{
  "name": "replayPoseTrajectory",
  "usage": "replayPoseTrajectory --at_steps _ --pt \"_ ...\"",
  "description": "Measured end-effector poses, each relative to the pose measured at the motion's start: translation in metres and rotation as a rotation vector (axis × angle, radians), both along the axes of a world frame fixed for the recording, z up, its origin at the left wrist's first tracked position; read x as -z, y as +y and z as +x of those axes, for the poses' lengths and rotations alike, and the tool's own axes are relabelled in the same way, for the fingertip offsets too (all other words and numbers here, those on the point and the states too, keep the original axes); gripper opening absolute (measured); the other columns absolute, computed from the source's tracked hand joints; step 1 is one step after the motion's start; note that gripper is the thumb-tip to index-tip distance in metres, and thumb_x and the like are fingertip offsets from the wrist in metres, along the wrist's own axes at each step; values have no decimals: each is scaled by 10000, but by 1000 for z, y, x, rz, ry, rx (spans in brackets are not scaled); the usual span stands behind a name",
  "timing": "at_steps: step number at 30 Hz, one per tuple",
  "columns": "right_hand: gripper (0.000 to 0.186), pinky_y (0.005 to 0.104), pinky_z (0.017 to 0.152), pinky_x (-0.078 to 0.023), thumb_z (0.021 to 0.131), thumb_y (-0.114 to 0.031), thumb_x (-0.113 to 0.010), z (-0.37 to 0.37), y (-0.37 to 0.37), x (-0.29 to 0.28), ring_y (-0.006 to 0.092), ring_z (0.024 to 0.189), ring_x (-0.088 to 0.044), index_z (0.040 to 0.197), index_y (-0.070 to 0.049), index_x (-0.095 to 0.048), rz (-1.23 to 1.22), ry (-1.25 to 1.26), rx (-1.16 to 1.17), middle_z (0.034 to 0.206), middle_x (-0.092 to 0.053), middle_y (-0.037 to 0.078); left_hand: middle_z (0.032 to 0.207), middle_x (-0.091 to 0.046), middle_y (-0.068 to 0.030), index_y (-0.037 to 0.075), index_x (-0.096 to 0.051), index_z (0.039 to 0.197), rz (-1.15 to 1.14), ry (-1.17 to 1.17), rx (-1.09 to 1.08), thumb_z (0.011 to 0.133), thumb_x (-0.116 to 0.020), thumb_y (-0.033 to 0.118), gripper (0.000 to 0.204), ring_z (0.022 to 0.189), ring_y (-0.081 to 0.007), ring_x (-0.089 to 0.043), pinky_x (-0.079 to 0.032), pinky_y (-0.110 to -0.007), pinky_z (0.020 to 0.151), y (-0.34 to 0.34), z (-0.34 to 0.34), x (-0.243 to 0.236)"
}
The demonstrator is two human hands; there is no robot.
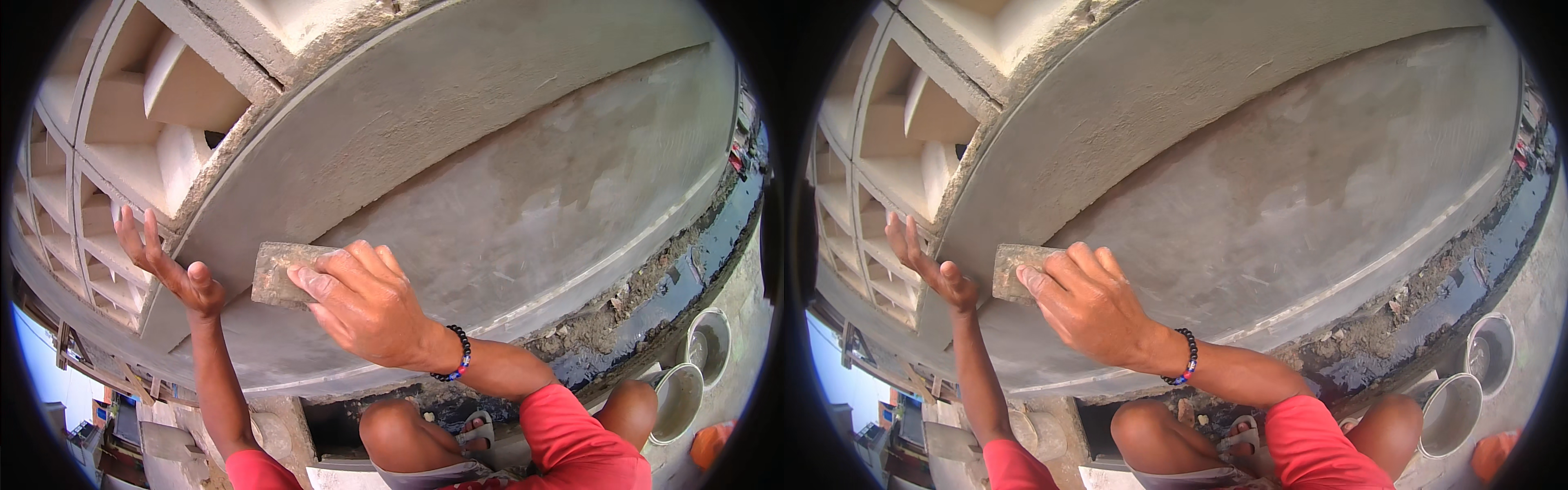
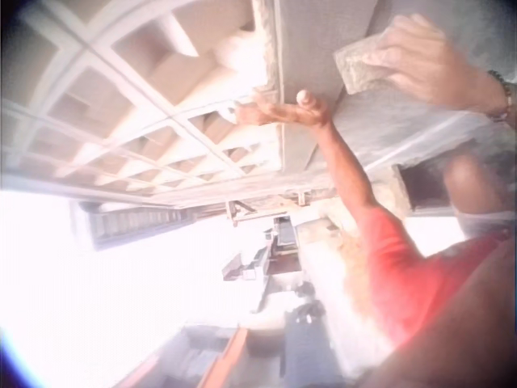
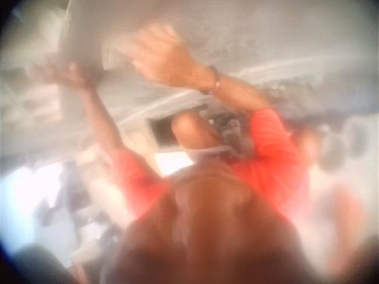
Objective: The person applies and smooths cement onto a curved wall section using a trowel. They repeatedly dip the trowel into a bucket of water to clean it and continue smoothing the surface.
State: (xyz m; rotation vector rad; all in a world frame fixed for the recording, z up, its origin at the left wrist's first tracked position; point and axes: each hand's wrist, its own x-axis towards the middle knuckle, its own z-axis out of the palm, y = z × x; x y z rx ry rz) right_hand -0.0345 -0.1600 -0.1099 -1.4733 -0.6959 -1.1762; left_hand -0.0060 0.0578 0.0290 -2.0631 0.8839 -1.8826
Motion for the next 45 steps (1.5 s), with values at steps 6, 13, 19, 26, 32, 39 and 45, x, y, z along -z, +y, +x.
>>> replayPoseTrajectory --at_steps 6,13,19,26,32,39,45 --pt "400 367 922 -477 945 -134 -586 5 -94 25 195 1051 -588 1263 13 -392 1088 -3 -505 1170 -574 147 1498 -321 -176 42 -424 1401 -36 -35 35 917 -216 721 860 1439 -322 -194 -133 -518 1161 3 -7 -4" --pt "330 392 890 -417 968 -232 -562 38 -129 11 184 1089 -516 1214 -49 -441 1168 41 -522 1185 -563 83 1502 -312 -175 33 -426 1399 -31 -23 42 923 -236 712 851 1434 -322 -204 -149 -511 1156 0 -5 -2" --pt "339 334 692 -480 958 -180 -598 14 -47 -10 150 909 -595 1190 -24 -405 1243 122 -724 1093 -600 110 1498 -313 -177 29 -426 1397 -26 -10 36 921 -251 713 852 1430 -331 -209 -152 -508 1154 -1 -5 -3" --pt "400 316 913 -468 890 -38 -652 -23 -12 29 156 1025 -576 1222 22 -437 1103 291 -847 1127 -601 130 1499 -309 -176 40 -427 1400 -15 -13 21 909 -261 731 864 1429 -341 -205 -145 -519 1153 6 -6 -4" --pt "350 277 820 -500 868 -51 -667 16 -104 2 135 951 -596 1169 24 -506 814 42 130 1064 -617 116 1490 -329 -147 125 -453 1384 -72 -12 65 889 -260 755 824 1426 -355 -205 -154 -543 1150 4 -3 0" --pt "410 299 591 -400 671 31 -731 24 3 -12 231 717 -542 1063 -13 -619 130 -157 345 850 -580 101 1458 -364 -192 87 -462 1362 -35 -54 152 909 -283 720 798 1408 -350 -240 -159 -544 1148 8 -1 -3" --pt "413 336 689 -466 685 55 -719 -5 16 -3 248 765 -571 1076 3 -598 12 -153 145 930 -610 127 1445 -378 -219 16 -442 1354 -186 -170 366 936 -269 683 806 1386 -352 -307 -182 -526 1156 41 -29 -3"
